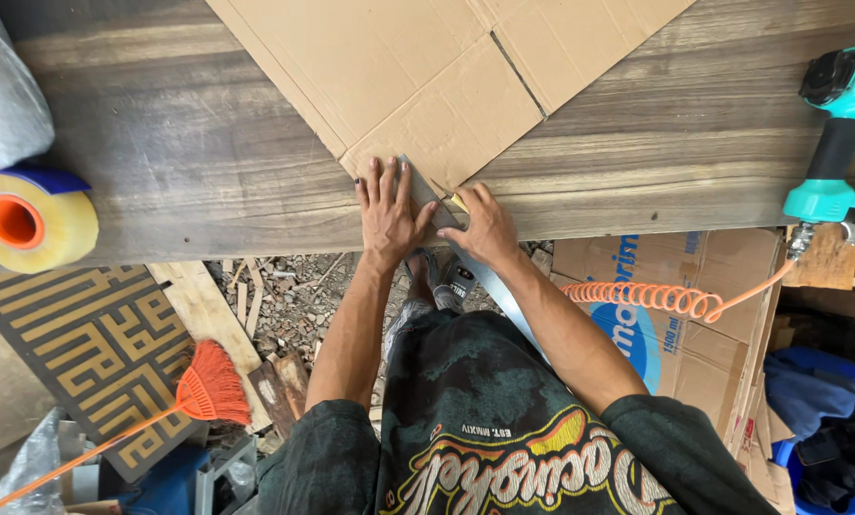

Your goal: The person uses a metal ruler and a utility knife to cut a large piece of cardboard on a wooden workbench. They repeatedly align the ruler and score the cardboard along straight lines to create separate sections.

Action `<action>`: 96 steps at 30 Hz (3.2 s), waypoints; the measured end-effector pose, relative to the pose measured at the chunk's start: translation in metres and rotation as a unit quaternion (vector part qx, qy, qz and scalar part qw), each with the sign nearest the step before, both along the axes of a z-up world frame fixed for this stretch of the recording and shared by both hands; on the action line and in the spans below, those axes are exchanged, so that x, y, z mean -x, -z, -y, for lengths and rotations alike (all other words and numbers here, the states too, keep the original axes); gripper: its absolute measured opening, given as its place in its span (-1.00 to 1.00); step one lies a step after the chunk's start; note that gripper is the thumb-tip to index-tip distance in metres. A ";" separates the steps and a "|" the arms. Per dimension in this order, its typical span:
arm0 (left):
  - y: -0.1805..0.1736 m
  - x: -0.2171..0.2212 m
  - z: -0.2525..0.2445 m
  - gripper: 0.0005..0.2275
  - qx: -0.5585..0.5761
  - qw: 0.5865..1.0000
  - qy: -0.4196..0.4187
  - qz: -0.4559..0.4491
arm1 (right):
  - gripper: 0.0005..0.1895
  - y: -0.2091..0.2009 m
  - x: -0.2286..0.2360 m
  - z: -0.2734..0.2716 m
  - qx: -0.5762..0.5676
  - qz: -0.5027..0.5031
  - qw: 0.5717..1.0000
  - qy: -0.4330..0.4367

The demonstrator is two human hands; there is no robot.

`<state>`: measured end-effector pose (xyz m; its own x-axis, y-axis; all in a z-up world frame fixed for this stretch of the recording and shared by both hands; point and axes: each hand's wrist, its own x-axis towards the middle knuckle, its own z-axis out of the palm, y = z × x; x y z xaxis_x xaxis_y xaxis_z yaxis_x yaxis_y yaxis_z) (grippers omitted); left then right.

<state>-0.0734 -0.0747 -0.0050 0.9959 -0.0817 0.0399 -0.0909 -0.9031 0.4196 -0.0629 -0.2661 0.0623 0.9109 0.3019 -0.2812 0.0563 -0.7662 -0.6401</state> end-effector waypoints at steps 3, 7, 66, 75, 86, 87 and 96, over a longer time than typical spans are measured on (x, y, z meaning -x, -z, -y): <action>-0.003 -0.003 -0.002 -0.28 0.012 1.000 -0.001 -0.003 | -0.25 0.014 -0.004 0.003 -0.018 0.001 1.000 0.002; -0.001 -0.001 -0.003 -0.18 0.016 1.000 -0.003 -0.001 | -0.25 0.028 -0.015 0.007 0.007 0.025 1.000 -0.015; -0.001 -0.002 -0.010 -0.18 0.016 0.997 0.056 -0.047 | -0.48 0.018 -0.031 -0.003 -0.095 -0.015 0.994 0.042; -0.001 -0.003 -0.010 -0.19 0.017 0.998 0.057 -0.033 | -0.48 0.012 -0.033 -0.003 -0.051 -0.034 0.997 0.039; 0.001 -0.002 -0.008 -0.21 0.020 0.998 0.052 0.009 | -0.49 0.017 -0.030 0.000 -0.037 -0.029 0.998 0.031; 0.002 -0.002 -0.007 -0.20 0.019 0.998 0.051 0.013 | -0.49 0.016 -0.030 -0.001 -0.036 -0.025 0.999 0.030; 0.001 -0.002 -0.007 -0.21 0.022 0.999 0.049 0.007 | -0.50 0.015 -0.027 -0.001 -0.031 -0.025 0.999 0.037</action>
<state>-0.0716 -0.0681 -0.0057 0.9825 -0.1766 0.0591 -0.1839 -0.8704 0.4567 -0.0363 -0.2651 0.0475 0.9170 0.2520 -0.3094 -0.0319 -0.7266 -0.6863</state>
